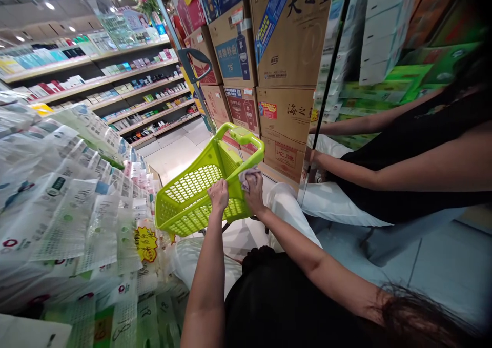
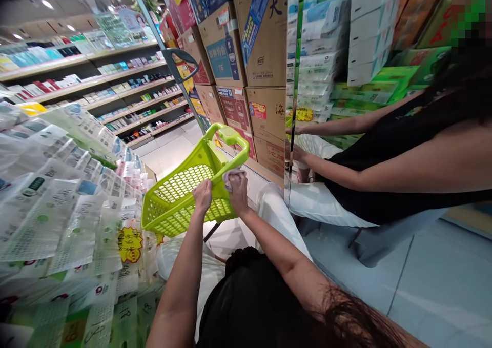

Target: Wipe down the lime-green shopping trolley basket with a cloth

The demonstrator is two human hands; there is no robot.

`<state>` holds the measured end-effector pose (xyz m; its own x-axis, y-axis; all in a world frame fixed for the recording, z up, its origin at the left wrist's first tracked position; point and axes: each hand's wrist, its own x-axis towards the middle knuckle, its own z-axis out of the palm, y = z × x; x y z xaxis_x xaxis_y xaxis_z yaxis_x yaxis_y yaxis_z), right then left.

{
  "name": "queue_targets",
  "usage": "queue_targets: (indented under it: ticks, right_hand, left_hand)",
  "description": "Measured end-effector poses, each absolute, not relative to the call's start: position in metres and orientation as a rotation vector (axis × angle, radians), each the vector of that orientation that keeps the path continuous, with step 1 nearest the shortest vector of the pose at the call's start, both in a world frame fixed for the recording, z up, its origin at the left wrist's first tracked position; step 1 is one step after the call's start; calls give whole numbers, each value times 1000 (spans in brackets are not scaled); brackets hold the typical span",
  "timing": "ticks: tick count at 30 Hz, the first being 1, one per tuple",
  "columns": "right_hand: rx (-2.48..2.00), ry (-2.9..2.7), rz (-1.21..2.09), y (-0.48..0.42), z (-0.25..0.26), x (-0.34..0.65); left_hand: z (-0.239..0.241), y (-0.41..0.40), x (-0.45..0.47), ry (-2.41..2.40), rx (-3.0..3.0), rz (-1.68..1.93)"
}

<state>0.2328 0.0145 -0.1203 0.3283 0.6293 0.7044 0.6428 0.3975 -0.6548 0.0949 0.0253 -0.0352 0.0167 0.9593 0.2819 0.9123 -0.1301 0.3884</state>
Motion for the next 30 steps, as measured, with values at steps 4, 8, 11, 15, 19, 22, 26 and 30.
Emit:
queue_targets:
  ticks: [4, 8, 11, 15, 19, 22, 26, 30]
  right_hand:
    - [-1332, -1474, -89, 6, -131, 231]
    - [-1398, -1729, -47, -14, -171, 230]
    - [-1365, -1628, -20, -6, -164, 235]
    - [-1260, -1529, -56, 14, -136, 239]
    - [-1328, -1572, -32, 4, -155, 233]
    - [-1347, -1630, -22, -5, -163, 234]
    - [-1305, -1522, -160, 14, -106, 250]
    - [-1323, -1580, -239, 44, -36, 275]
  left_hand:
    - [-33, 24, 97, 2004, 2176, 700]
    - [-27, 22, 80, 1909, 2223, 561]
    - [-25, 21, 61, 1983, 2195, 439]
    - [-27, 21, 50, 2110, 2102, 445]
    - [-29, 22, 53, 2110, 2073, 475]
    - [-31, 24, 54, 2100, 2074, 477]
    - [-34, 30, 61, 2116, 2080, 464]
    - [-35, 31, 72, 2122, 2097, 484]
